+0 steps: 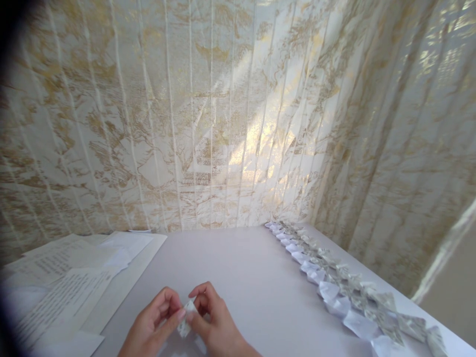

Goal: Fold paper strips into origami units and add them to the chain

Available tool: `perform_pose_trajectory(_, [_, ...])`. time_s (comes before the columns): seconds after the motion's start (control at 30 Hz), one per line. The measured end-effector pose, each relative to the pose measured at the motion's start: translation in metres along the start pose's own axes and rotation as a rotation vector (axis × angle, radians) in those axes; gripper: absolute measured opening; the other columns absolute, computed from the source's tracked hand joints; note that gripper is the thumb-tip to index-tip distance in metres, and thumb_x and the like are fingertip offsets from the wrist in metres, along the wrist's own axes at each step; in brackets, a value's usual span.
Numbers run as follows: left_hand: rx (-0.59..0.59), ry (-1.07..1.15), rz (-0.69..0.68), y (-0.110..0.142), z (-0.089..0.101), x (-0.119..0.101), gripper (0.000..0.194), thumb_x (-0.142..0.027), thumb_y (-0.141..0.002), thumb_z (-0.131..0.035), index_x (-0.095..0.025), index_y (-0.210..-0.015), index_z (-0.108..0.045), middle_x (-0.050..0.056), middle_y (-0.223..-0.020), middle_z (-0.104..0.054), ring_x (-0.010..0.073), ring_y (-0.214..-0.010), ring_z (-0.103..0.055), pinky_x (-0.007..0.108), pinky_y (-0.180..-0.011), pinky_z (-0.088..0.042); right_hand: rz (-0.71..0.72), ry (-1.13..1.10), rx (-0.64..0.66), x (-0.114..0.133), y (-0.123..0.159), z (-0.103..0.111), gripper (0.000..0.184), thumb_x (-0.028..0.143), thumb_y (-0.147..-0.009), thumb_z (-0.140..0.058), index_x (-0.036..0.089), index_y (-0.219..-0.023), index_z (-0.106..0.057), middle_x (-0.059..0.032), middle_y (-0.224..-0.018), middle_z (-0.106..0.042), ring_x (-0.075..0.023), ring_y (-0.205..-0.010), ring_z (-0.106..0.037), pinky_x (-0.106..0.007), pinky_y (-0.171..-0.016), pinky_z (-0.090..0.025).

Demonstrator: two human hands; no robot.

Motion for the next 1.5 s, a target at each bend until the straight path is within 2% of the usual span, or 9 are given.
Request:
perform_pose_trajectory(0.13, [0.051,-0.033,0.005,-0.001,-0.003,0.002,0.029,-0.047,-0.08,-0.064,-0.022,-0.074,-0.051,-0.006,-0.067,-0.05,0.0147,-0.067,-0.052,0.023,-0.064,-0.041,0.013,0.073,0.038,0.008,0.001,-0.004,0.034,0.051,-0.085,-0.063,0.02,-0.096,-0.054,0.0078,-0.063,-0.042,-0.0109,-0.059,-0.037,-0.025,-0.061,-0.031])
perform_pose_trajectory(0.37, [0.08,-0.015,0.016,-0.001,-0.006,0.004,0.032,-0.048,-0.082,-0.062,-0.021,-0.072,-0.05,-0.006,-0.066,-0.047,0.0137,-0.066,-0.049,0.023,-0.064,-0.039,-0.058,-0.177,0.017,-0.001,0.001,-0.008,0.045,0.056,-0.078,-0.069,0.022,-0.103,-0.055,0.0097,-0.06,-0.037,-0.0104,-0.054,-0.036,-0.024,-0.057,-0.032])
perform_pose_trajectory(0.53, [0.035,0.177,0.051,-0.005,0.0,0.01,0.034,-0.05,-0.079,-0.066,-0.022,-0.071,-0.05,-0.005,-0.07,-0.054,0.0146,-0.07,-0.052,0.023,-0.067,-0.041,-0.021,0.036,-0.069,-0.003,0.0,0.003,0.038,0.051,-0.079,-0.069,0.019,-0.093,-0.054,0.0044,-0.071,-0.048,-0.0131,-0.065,-0.044,-0.026,-0.064,-0.035])
perform_pose_trajectory(0.63, [0.1,0.233,0.082,-0.005,-0.007,0.012,0.032,-0.05,-0.077,-0.069,-0.021,-0.073,-0.057,-0.002,-0.074,-0.062,0.0166,-0.076,-0.055,0.024,-0.072,-0.042,0.128,0.227,-0.166,0.015,0.001,0.012,0.024,0.037,-0.085,-0.063,0.02,-0.077,-0.05,0.0009,-0.077,-0.051,-0.0152,-0.072,-0.047,-0.027,-0.068,-0.038])
perform_pose_trajectory(0.77, [0.166,0.189,0.132,0.002,-0.02,0.006,0.033,-0.052,-0.079,-0.066,-0.02,-0.084,-0.066,0.001,-0.083,-0.066,0.0192,-0.084,-0.057,0.026,-0.08,-0.043,0.379,0.412,-0.204,0.042,0.009,0.011,0.012,0.015,-0.085,-0.055,0.022,-0.079,-0.047,-0.0028,-0.091,-0.054,-0.0179,-0.086,-0.053,-0.029,-0.077,-0.042])
perform_pose_trajectory(1.03, [0.003,0.42,0.265,0.004,-0.015,0.016,0.038,-0.057,-0.068,-0.075,-0.02,-0.073,-0.065,-0.002,-0.072,-0.062,0.0173,-0.072,-0.055,0.027,-0.069,-0.048,0.469,0.678,-0.004,0.046,0.015,-0.014,0.042,-0.001,-0.068,-0.06,0.024,-0.101,-0.056,-0.0058,-0.115,-0.053,-0.0197,-0.093,-0.054,-0.031,-0.084,-0.044])
perform_pose_trajectory(1.17, [0.02,0.467,0.291,0.001,-0.012,0.02,0.034,-0.051,-0.068,-0.076,-0.02,-0.067,-0.064,-0.002,-0.069,-0.064,0.0165,-0.07,-0.055,0.027,-0.071,-0.048,0.434,0.614,-0.053,0.045,0.013,-0.005,0.057,-0.006,-0.068,-0.054,0.025,-0.117,-0.055,-0.0075,-0.123,-0.05,-0.0209,-0.105,-0.053,-0.032,-0.091,-0.043])
perform_pose_trajectory(1.33, [0.029,0.468,0.297,0.002,-0.011,0.017,0.025,-0.042,-0.069,-0.076,-0.018,-0.067,-0.069,-0.002,-0.069,-0.063,0.0171,-0.075,-0.054,0.026,-0.072,-0.046,0.336,0.525,-0.013,0.033,0.006,0.0,0.039,-0.003,-0.073,-0.061,0.022,-0.102,-0.064,-0.002,-0.092,-0.064,-0.0183,-0.089,-0.057,-0.028,-0.081,-0.044])
perform_pose_trajectory(1.5, [0.112,0.41,0.297,0.0,-0.015,0.02,0.026,-0.043,-0.069,-0.074,-0.018,-0.074,-0.074,0.002,-0.076,-0.066,0.0203,-0.082,-0.053,0.029,-0.076,-0.043,0.309,0.378,-0.043,0.035,0.004,0.004,0.007,0.018,-0.083,-0.068,0.021,-0.089,-0.07,-0.0035,-0.086,-0.067,-0.0189,-0.085,-0.059,-0.029,-0.078,-0.044])
Point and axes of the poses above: each hand's wrist, its own y-axis away from the middle knuckle, its own z-axis out of the back of the hand, x = y × z, the point moved 9 cm from there along -y, towards the middle knuckle
